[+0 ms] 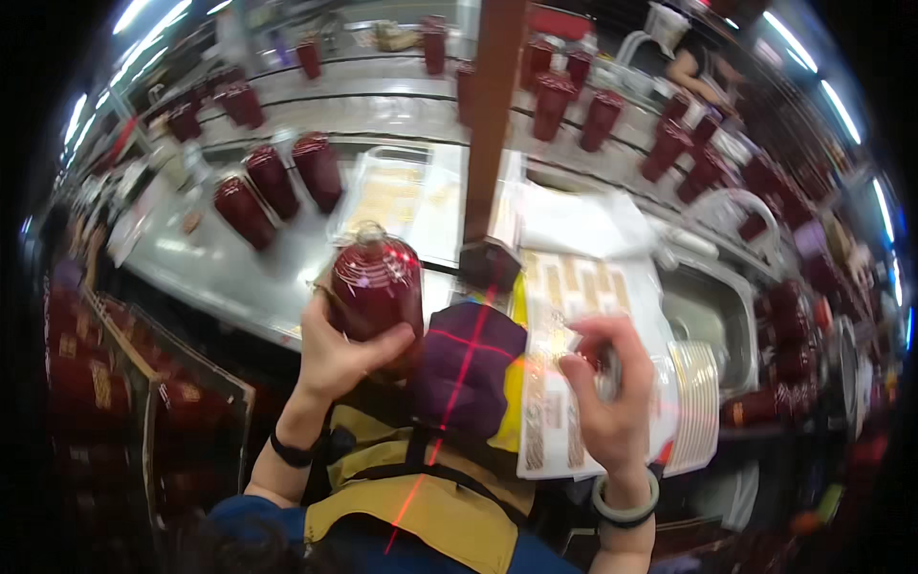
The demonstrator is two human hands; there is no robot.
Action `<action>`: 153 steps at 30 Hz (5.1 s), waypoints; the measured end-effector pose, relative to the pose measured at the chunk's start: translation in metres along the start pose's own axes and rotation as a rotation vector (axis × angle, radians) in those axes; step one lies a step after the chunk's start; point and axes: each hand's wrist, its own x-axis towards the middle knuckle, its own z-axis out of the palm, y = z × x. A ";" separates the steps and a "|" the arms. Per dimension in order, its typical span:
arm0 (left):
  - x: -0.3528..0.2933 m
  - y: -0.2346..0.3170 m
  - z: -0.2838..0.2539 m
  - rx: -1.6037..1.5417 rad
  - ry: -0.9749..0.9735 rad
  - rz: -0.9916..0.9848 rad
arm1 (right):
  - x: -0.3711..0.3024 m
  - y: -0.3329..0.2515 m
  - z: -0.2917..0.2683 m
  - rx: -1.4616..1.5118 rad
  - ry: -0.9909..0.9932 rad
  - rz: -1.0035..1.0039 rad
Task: Labeling red glass liquor bottles by hand at a factory workstation using labels and a smoothing tool.
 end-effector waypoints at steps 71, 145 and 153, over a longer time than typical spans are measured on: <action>0.021 -0.056 0.064 -0.740 -0.396 -0.781 | -0.048 0.043 0.082 -0.150 -0.161 -0.084; 0.132 -0.139 0.002 0.663 -0.464 0.325 | -0.046 0.073 0.094 -0.344 -0.174 -0.004; 0.102 -0.085 0.011 0.559 -0.167 0.346 | -0.047 0.057 0.093 -0.453 -0.079 -0.047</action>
